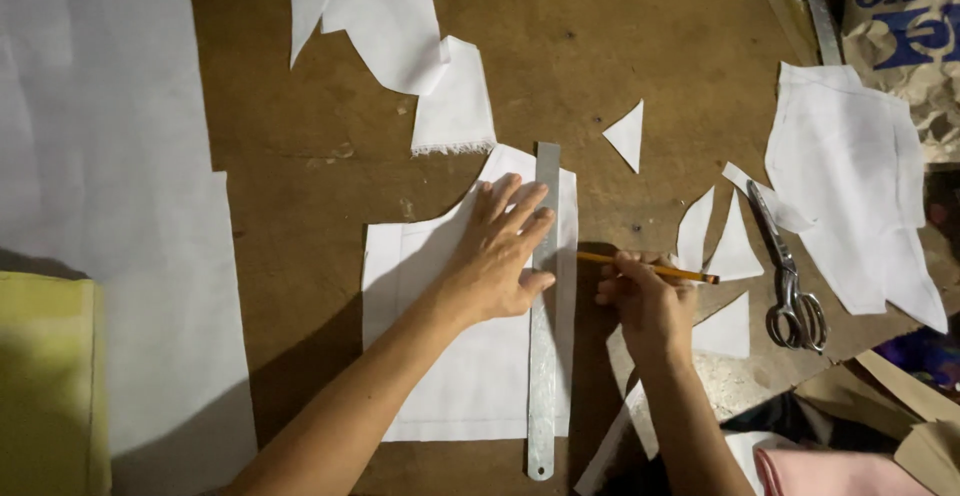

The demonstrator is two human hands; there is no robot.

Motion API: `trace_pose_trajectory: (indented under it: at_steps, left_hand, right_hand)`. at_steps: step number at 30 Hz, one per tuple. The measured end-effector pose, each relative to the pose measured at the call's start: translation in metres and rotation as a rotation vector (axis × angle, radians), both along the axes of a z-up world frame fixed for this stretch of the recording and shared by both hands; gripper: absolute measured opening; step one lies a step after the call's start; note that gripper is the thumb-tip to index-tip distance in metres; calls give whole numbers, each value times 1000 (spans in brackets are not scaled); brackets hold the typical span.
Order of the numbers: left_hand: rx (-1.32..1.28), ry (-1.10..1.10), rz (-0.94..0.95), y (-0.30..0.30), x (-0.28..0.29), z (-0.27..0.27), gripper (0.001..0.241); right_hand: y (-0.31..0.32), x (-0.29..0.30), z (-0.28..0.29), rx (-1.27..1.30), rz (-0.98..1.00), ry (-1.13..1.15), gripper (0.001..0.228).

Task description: Cutting a fabric pattern piece with scissors and marking lines using a ruler and pencil

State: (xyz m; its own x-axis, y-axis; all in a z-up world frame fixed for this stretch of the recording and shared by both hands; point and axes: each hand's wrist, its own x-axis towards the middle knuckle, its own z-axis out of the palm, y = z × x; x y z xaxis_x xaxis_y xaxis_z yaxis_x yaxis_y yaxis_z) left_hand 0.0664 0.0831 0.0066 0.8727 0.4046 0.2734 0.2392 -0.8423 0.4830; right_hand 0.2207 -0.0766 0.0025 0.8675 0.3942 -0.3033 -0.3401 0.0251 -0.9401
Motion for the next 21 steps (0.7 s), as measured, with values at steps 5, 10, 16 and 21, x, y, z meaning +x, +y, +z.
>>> trace_pose_trajectory:
  at_steps: [5,10,16,21]
  left_hand:
    - [16,26,1,-1,1,-4,87]
    - [-42,98,-17,-1,-1,1,109]
    - [3,125,-12,-1,0,-2,89]
    - [7,56,6,-3,1,-5,73]
  right_hand:
    - [22,-18,17,49,27,-97,15]
    - [31,-34,26,-44,102,-377,10]
    - [42,-14,28,79,64,-267,8]
    - [61,27,-3,263,22,2,15]
